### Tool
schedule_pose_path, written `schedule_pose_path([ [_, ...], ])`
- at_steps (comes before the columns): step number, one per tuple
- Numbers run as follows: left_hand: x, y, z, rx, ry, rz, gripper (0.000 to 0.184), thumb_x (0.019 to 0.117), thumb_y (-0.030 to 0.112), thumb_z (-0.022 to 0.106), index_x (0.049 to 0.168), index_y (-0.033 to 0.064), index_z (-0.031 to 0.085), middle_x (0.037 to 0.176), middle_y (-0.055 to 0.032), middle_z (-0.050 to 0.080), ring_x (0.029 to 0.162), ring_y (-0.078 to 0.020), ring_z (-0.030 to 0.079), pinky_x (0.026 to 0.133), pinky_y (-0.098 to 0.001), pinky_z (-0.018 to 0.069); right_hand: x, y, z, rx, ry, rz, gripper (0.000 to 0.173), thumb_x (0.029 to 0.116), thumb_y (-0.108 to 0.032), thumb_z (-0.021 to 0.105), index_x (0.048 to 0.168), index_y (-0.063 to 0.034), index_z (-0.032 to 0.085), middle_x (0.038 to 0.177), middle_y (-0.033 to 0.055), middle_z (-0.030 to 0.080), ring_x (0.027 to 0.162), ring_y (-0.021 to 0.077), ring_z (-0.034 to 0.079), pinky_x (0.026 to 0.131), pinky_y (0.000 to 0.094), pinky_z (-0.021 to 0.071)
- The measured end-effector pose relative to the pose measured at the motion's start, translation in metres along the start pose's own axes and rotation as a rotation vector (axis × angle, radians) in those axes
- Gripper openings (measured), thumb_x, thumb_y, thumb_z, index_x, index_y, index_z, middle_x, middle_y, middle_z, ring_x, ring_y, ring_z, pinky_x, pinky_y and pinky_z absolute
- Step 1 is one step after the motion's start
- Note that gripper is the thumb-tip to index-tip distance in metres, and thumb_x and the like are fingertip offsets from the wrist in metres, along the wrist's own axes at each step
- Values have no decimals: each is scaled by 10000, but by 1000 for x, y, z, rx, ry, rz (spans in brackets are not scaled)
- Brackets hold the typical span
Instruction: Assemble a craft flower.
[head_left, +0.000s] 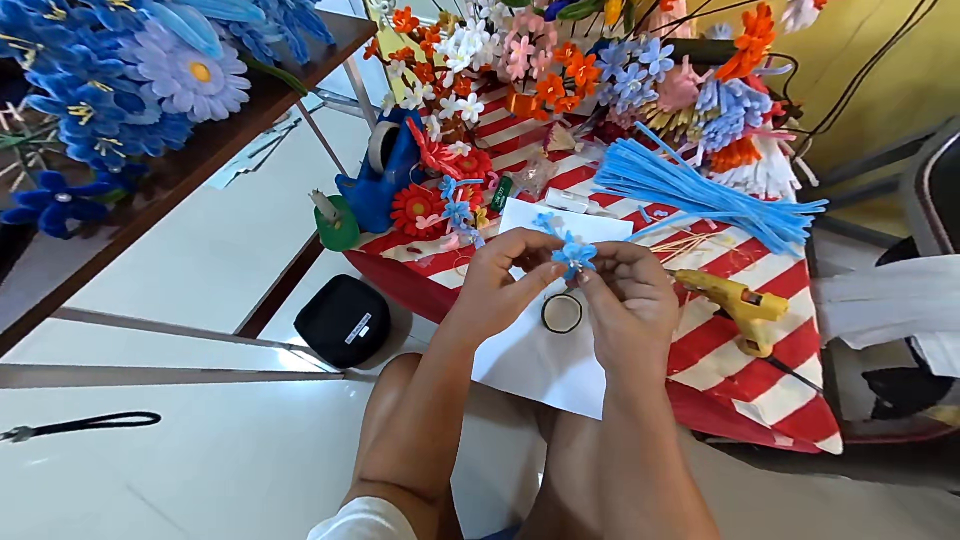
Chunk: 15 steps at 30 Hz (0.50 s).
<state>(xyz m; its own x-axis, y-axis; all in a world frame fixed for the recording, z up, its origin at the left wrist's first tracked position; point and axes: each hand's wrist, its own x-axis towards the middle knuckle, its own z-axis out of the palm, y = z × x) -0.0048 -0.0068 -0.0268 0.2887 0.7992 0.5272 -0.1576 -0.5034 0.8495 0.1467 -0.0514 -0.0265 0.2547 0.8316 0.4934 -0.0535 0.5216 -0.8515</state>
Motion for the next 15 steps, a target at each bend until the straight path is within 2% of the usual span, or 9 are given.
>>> schedule_pose_path([
  [2,0,1,3,33,22,10,91,955,28,640,1017,-18,687,938,-13,666,825,-22,641,777,-209,568,-1,0,0,-15,-22,3,261,902,47,608,1136,-69,623,914,-48,690,799,47,678,760,232,599],
  [4,0,1,4,74,39,18,76,954,9,628,991,-19,688,910,-15,669,814,-18,643,774,-204,567,-1,0,-1,-48,-40,0,234,933,21,574,1144,-64,628,906,-59,683,798,41,679,755,233,603],
  [7,0,3,4,125,30,30,85,945,3,637,992,-33,698,902,-34,678,817,-32,653,775,-210,575,-1,1,-3,-102,-51,-9,199,946,13,549,1117,-28,642,903,-51,685,795,33,679,742,225,603],
  [11,-1,2,6,127,29,14,188,951,28,641,1113,-61,674,974,-67,693,834,-41,662,780,-214,572,0,3,-4,-130,-35,-9,176,930,19,559,1068,-35,653,880,-56,684,774,22,669,735,210,593],
  [15,-1,3,4,132,40,7,89,960,45,637,1013,-18,670,919,-30,667,825,-33,646,771,-205,562,0,2,-2,-100,-43,17,186,927,23,569,1085,-40,644,885,-53,686,773,29,675,733,216,600],
])
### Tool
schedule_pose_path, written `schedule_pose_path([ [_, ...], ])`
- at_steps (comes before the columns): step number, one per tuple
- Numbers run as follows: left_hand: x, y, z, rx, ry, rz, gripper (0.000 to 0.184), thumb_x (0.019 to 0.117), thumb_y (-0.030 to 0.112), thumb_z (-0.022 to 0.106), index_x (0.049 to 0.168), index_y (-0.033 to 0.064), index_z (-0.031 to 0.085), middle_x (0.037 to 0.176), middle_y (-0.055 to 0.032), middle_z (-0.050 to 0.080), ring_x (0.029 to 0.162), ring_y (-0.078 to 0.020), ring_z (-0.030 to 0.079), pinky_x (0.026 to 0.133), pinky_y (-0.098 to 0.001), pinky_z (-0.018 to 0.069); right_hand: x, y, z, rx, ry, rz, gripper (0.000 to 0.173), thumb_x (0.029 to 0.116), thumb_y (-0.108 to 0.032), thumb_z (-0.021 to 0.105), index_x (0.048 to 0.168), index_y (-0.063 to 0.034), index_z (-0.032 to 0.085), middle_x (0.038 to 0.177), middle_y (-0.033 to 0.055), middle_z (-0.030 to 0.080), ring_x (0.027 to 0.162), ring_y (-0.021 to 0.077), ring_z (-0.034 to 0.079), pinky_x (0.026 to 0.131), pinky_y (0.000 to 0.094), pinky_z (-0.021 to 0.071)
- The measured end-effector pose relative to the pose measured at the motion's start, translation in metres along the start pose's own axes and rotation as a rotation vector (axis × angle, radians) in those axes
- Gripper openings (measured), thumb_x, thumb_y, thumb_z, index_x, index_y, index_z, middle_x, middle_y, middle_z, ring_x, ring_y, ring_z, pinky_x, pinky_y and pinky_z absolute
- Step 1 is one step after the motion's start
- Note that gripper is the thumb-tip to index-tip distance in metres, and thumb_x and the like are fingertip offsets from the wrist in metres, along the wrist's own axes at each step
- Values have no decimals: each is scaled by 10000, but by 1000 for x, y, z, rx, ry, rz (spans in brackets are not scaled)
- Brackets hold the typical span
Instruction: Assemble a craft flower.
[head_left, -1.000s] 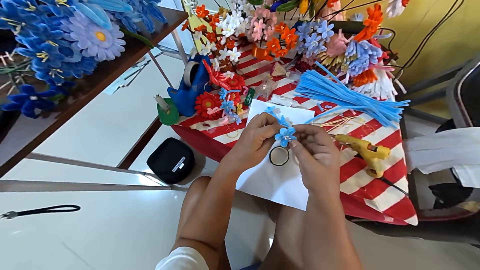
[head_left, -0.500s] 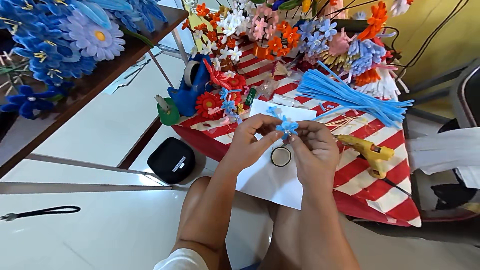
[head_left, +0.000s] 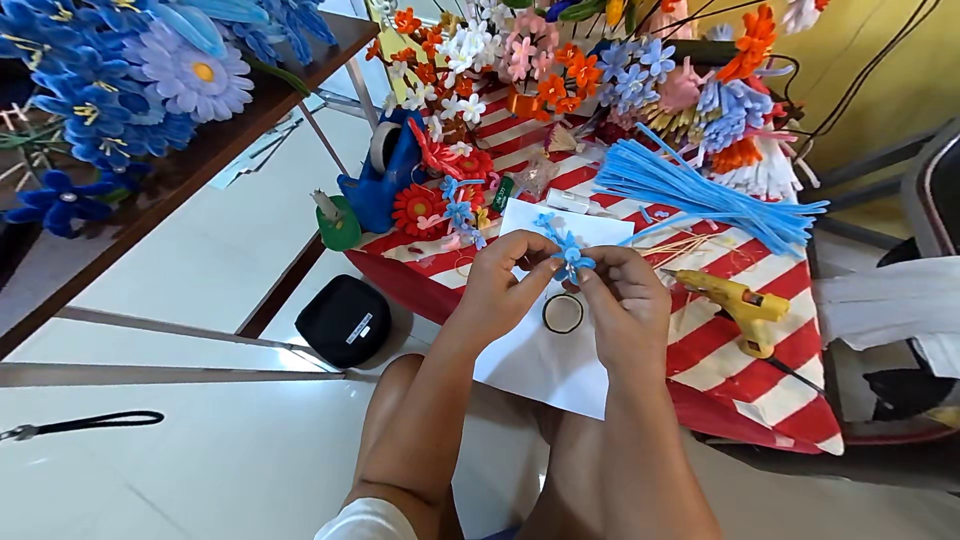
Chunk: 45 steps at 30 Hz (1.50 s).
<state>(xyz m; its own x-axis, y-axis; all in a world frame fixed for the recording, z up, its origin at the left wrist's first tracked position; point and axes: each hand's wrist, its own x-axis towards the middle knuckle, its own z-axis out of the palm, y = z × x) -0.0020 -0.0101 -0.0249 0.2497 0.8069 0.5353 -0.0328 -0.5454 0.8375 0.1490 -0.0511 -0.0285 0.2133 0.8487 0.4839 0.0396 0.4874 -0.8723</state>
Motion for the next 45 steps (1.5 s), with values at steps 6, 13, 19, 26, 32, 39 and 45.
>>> schedule_pose_path([
  [6,0,1,1,50,-8,65,67,963,0,615,984,-40,664,908,-57,662,824,-43,648,792,-213,569,-1,1,2,-37,-6,10,150,921,15,581,1041,-36,654,863,-63,693,761,13,674,725,204,598],
  [13,0,0,3,158,-9,204,60,969,-11,604,964,-43,654,892,-81,642,844,-70,636,818,-211,553,0,0,3,-22,7,28,129,918,22,572,992,-56,644,819,-74,680,728,11,666,703,199,593],
  [19,1,-1,3,264,-7,341,98,985,-8,563,916,-18,633,873,-93,621,850,-134,601,830,-261,519,-2,-1,4,88,9,64,148,919,34,582,980,-75,662,818,-57,695,717,37,677,691,220,602],
  [26,0,-3,9,201,64,327,133,1007,29,565,982,-36,678,924,-96,664,904,-127,629,864,-266,528,0,-2,3,182,50,127,152,927,33,584,960,-84,677,821,-33,703,723,64,689,708,247,615],
  [32,2,-6,-2,156,2,157,271,1007,-4,536,1233,-29,685,985,-93,644,881,-92,621,827,-235,540,1,-2,2,273,51,194,149,922,24,603,939,-99,686,828,-27,702,739,64,686,736,252,614],
  [39,2,-1,-7,13,-119,14,285,1050,55,490,1261,-68,637,1065,-99,692,891,-57,657,838,-246,566,1,3,2,190,39,110,169,922,28,613,996,-108,683,852,-48,704,764,48,681,744,240,603],
  [45,1,-2,-15,113,-133,30,197,1003,30,582,1147,-50,690,1016,-94,694,880,-68,671,830,-236,578,1,10,5,71,-33,56,151,940,-3,610,1066,-61,669,889,-50,695,784,34,668,754,220,587],
])
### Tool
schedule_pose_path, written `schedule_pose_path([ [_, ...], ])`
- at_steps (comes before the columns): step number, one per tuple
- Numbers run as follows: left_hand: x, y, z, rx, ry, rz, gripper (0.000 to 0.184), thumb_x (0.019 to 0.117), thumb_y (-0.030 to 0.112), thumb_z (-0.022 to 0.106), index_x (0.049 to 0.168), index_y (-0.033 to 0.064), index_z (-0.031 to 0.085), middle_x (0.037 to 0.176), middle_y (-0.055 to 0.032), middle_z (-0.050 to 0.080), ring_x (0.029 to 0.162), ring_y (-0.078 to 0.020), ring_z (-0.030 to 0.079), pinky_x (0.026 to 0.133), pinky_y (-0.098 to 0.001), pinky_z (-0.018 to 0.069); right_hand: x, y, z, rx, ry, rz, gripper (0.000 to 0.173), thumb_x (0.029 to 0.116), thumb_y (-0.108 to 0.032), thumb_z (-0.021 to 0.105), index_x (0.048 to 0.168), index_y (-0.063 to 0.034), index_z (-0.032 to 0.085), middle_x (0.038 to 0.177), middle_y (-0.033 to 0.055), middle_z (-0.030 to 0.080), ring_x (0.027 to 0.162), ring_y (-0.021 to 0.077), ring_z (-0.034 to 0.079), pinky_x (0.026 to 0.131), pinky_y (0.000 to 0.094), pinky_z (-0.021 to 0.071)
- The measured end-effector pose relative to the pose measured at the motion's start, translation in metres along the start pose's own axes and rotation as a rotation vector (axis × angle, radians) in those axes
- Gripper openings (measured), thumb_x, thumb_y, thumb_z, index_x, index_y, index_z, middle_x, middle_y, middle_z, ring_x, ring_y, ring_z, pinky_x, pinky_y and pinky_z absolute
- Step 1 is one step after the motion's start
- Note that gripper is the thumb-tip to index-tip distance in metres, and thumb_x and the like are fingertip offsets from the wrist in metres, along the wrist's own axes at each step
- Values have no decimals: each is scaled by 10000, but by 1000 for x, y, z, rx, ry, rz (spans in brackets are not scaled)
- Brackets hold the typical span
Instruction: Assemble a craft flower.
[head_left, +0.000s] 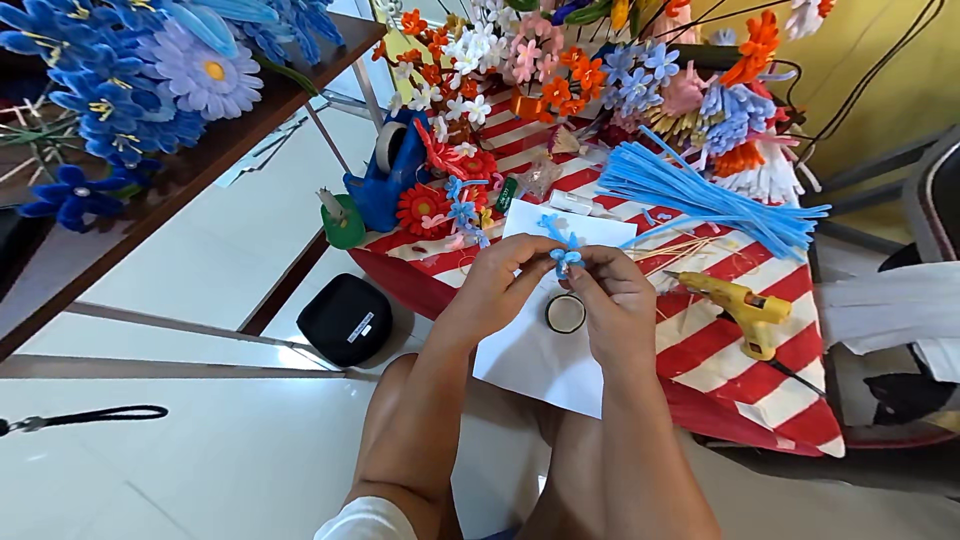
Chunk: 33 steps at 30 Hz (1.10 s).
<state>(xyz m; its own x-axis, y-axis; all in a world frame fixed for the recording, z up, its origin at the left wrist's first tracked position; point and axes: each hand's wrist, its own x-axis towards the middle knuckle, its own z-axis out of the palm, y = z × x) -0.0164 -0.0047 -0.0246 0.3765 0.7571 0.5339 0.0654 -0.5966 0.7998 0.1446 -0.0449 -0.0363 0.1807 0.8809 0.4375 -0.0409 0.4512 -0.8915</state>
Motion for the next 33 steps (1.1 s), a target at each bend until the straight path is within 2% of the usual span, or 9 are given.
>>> schedule_pose_path([
  [3,-2,-5,-27,91,139,-61,223,1000,45,587,1186,-48,667,1067,-109,709,925,-107,689,851,-298,586,0,-2,-3,-65,-9,14,201,944,-31,592,1139,-18,641,965,-23,686,821,38,669,773,222,590],
  [6,-4,-29,-59,196,389,-74,172,1011,95,606,1123,-29,643,1032,-69,691,898,-64,674,825,-255,575,0,-3,-9,-98,0,16,179,949,-31,582,1116,-20,646,962,-27,687,819,33,669,769,217,588],
  [9,2,-57,-77,292,522,-118,170,1005,60,588,1097,-61,662,1021,-106,698,911,-57,669,850,-229,560,1,-2,-14,-104,-4,8,157,949,-23,585,1094,-26,646,943,-38,691,813,26,669,767,217,588],
  [12,11,-68,-80,353,520,-119,183,1011,55,574,1113,-62,673,1043,-136,700,952,-79,667,884,-241,544,-1,-3,-15,-105,-13,10,142,948,-20,581,1069,-19,654,920,-39,689,802,25,666,764,214,587],
  [15,21,-79,-76,378,457,-161,201,1021,69,564,1123,-53,686,1065,-170,704,976,-155,674,905,-314,539,-4,-4,-15,-126,-36,26,133,950,-31,577,1056,-19,655,923,-36,692,807,20,665,766,210,584],
  [21,32,-91,-71,403,285,-61,220,1021,43,527,1113,-31,713,1068,-165,713,1047,-248,652,973,-419,495,-5,-4,-22,-185,-68,25,136,950,-40,580,1053,-2,660,942,-16,695,820,25,666,775,208,581],
  [24,35,-95,-70,488,261,-117,242,1035,71,519,1129,-3,729,1082,-165,724,1086,-323,651,986,-547,455,-5,-4,-25,-198,-69,20,141,953,-41,572,1053,-1,663,943,-14,696,823,25,665,775,207,580],
  [26,36,-94,-70,528,268,-193,248,1045,113,523,1145,28,734,1103,-145,731,1114,-332,646,1004,-599,421,-4,-4,-25,-190,-71,22,139,957,-43,572,1054,-3,663,947,-17,696,829,23,665,779,206,578],
  [33,36,-97,-69,575,382,-355,270,1035,150,566,1222,-8,682,1122,-187,722,1078,-348,679,980,-590,477,-4,-6,-26,-176,-54,25,138,961,-41,574,1058,-3,665,936,-17,699,827,22,669,783,203,581],
])
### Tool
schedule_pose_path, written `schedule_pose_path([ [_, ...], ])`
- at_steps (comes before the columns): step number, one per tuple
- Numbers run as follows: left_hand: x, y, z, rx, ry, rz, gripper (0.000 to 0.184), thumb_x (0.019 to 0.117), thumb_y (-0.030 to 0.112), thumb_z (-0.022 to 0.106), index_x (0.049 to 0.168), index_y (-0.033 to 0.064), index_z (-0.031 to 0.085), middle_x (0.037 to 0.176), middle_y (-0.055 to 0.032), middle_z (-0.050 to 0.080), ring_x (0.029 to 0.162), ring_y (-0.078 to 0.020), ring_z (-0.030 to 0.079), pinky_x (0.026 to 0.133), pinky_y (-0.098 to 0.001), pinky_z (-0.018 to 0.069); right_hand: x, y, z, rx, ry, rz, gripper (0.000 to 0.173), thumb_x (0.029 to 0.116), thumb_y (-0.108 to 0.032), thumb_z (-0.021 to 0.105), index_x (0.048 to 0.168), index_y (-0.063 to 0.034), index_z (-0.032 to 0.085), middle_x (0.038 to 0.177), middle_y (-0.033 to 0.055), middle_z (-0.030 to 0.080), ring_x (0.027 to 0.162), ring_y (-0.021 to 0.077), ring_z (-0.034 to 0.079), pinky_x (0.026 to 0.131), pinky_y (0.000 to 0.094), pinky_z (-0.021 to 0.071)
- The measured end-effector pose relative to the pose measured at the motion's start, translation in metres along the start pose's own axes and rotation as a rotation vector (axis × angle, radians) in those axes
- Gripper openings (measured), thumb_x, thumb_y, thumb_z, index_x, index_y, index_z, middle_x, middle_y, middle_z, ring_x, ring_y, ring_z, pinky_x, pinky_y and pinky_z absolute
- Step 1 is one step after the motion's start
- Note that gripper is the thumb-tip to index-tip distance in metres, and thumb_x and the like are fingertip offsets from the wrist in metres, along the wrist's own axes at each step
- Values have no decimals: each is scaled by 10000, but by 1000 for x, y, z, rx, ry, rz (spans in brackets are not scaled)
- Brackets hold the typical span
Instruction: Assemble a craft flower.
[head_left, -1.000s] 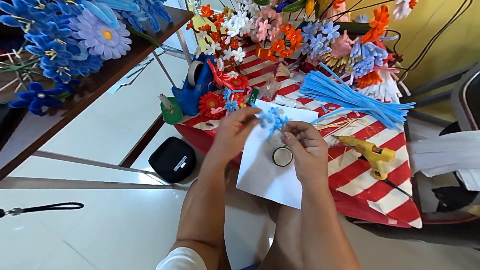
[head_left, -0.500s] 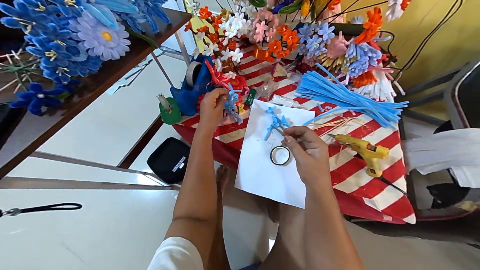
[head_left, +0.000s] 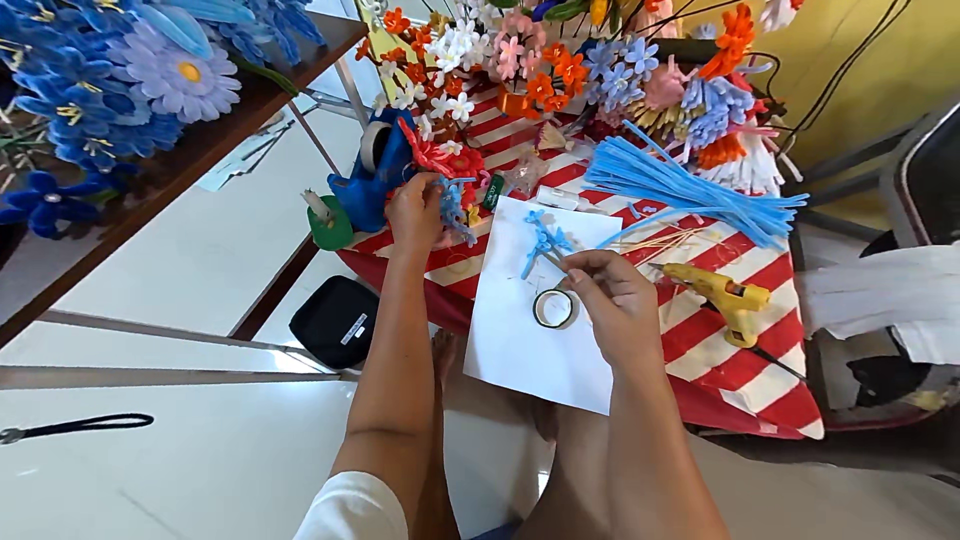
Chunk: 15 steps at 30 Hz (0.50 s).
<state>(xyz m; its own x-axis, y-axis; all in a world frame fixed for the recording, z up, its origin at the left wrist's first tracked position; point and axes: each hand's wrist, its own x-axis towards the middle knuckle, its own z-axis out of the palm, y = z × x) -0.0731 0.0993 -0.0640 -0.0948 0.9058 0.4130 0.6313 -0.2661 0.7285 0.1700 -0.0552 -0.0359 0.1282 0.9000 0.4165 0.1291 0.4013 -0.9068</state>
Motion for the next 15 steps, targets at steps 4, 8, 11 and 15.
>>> schedule_pose_path([
  [4,-6,3,-1,46,191,-77,301,1021,130,564,1264,-22,658,1105,-214,714,1040,-372,679,938,-617,478,2,-1,-5,-11,35,11,144,952,-39,576,1063,-12,663,923,-25,698,801,23,670,760,203,585],
  [8,-12,2,1,35,431,18,307,1033,138,526,1248,-39,655,1024,-218,694,944,-339,664,876,-555,494,4,-2,-15,-27,71,-30,149,958,-30,566,1077,-19,654,914,-42,692,782,26,673,750,215,592],
  [11,-18,4,4,11,514,111,323,1049,160,518,1268,-44,638,977,-183,692,912,-303,642,865,-530,474,4,-4,-25,-44,116,-66,152,960,-40,570,1083,-40,660,919,-57,687,781,21,663,739,209,583],
  [15,-38,21,12,-59,435,182,348,1063,175,492,1281,-68,613,1026,-196,694,905,-264,658,853,-462,518,4,-7,-35,-31,174,-109,160,962,-48,575,1088,-84,667,919,-80,689,788,20,661,742,217,584],
])
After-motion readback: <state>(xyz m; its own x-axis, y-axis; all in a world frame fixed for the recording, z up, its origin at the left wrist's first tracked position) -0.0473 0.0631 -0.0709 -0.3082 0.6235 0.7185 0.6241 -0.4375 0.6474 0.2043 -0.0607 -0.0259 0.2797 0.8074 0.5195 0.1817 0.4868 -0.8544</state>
